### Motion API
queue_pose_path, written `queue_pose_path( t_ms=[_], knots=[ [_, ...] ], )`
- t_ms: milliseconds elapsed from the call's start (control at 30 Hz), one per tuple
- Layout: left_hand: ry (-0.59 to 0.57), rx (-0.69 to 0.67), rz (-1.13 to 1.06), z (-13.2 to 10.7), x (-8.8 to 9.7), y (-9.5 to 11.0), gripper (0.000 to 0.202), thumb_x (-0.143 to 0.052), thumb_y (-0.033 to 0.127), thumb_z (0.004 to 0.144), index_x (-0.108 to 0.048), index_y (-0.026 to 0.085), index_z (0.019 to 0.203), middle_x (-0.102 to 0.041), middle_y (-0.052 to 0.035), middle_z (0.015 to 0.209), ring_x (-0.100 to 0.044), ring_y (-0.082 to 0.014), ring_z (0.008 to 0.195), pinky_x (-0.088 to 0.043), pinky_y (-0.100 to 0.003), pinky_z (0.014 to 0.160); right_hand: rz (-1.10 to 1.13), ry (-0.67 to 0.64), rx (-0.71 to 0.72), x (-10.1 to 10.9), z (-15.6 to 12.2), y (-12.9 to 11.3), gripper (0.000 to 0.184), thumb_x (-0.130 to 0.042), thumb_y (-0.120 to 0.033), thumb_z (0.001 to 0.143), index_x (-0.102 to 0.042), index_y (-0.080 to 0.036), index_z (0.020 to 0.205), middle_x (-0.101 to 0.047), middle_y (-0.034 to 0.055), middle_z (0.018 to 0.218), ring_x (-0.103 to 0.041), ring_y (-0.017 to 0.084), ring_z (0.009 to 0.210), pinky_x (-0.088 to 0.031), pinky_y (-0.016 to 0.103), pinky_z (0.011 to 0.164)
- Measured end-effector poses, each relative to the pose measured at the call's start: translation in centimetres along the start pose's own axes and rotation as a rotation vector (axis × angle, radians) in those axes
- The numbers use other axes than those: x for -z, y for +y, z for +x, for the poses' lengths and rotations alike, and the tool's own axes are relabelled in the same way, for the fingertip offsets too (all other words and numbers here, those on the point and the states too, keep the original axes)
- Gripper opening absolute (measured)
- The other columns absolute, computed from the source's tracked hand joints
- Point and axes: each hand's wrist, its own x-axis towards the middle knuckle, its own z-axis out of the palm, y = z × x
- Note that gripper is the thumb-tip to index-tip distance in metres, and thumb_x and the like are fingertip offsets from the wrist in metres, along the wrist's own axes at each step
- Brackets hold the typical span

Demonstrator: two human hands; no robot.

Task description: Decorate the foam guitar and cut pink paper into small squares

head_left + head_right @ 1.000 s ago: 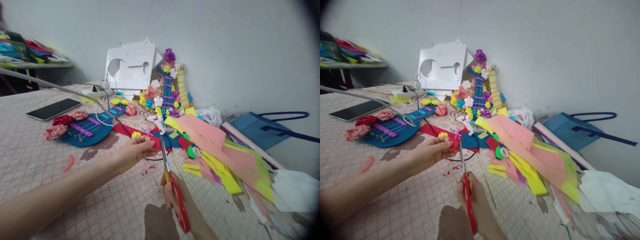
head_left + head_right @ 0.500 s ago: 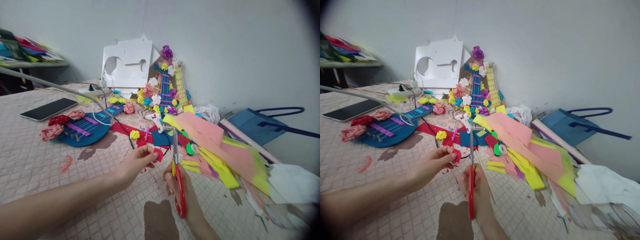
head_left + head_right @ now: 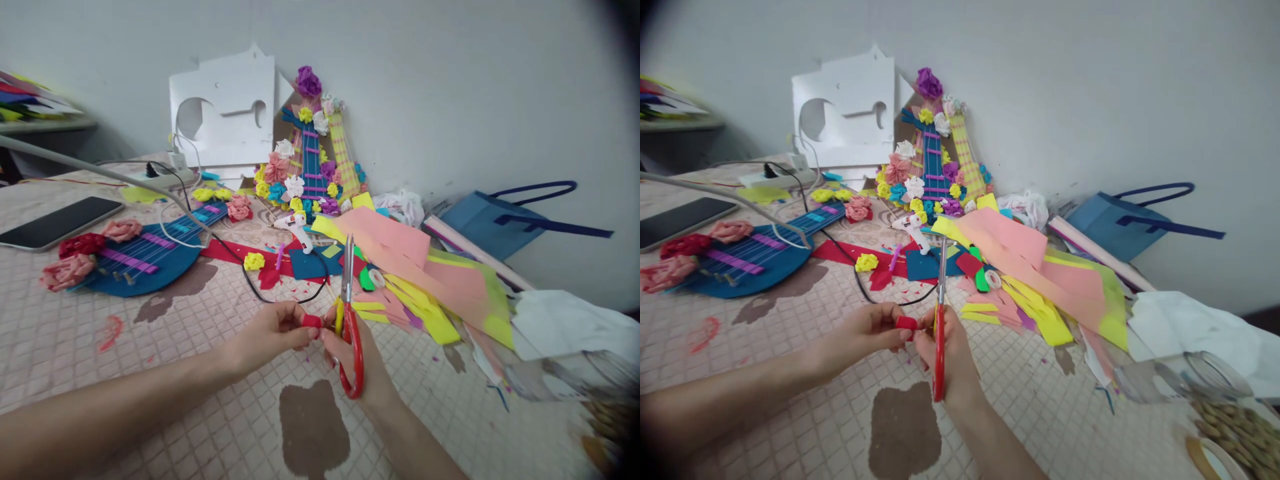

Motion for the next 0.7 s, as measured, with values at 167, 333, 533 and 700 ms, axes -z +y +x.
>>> queue_pose_path(
  t_ms=[167,333,533,700],
  knots=[
    [0.064,-0.05,-0.049,0.2,1.0,0.8,0.026,-0.071,0.033,0.07,-0.054,0.014,0.07,-0.059,0.0021,0.065,-0.053,-0.0081,0.061,-0.041,-0.022,0.061,-0.002,-0.057,0.011,0.2,-0.2,0.0,0.024,-0.052,-0.044,0.083,-0.043,-0.022,0.082,-0.042,-0.0083,0.059,-0.038,0.006,0.041,-0.037,0.02,0.041],
    [0.178,-0.16,-0.167,0.5,2.1,1.9,0.023,-0.07,0.032,0.073,-0.054,0.015,0.073,-0.063,0.0013,0.069,-0.057,-0.009,0.066,-0.046,-0.024,0.069,-0.184,-0.104,-0.016,0.1,-0.3,-0.1,0.039,-0.04,-0.06,0.084,-0.045,-0.021,0.079,-0.041,-0.0067,0.055,-0.043,0.009,0.043,-0.037,0.021,0.041],
    [0.241,-0.278,-0.323,0.6,2.4,2.2,0.018,-0.071,0.026,0.072,-0.057,0.015,0.073,-0.065,0.0016,0.076,-0.062,-0.0107,0.074,-0.049,-0.027,0.077,-0.278,-0.216,-0.005,-0.3,-0.6,0.3,0.038,-0.043,-0.058,0.083,-0.042,-0.021,0.074,-0.036,-0.0078,0.051,-0.037,0.008,0.042,-0.031,0.021,0.041],
    [0.269,-0.315,-0.393,0.7,2.3,2.2,0.017,-0.071,0.022,0.072,-0.055,0.016,0.072,-0.066,0.0031,0.071,-0.064,-0.0102,0.071,-0.049,-0.026,0.075,-0.384,-0.198,-0.005,-0.1,-0.4,1.5,0.03,-0.048,-0.048,0.083,-0.04,-0.021,0.073,-0.035,-0.0083,0.053,-0.034,0.007,0.043,-0.029,0.02,0.042]
  ],
)
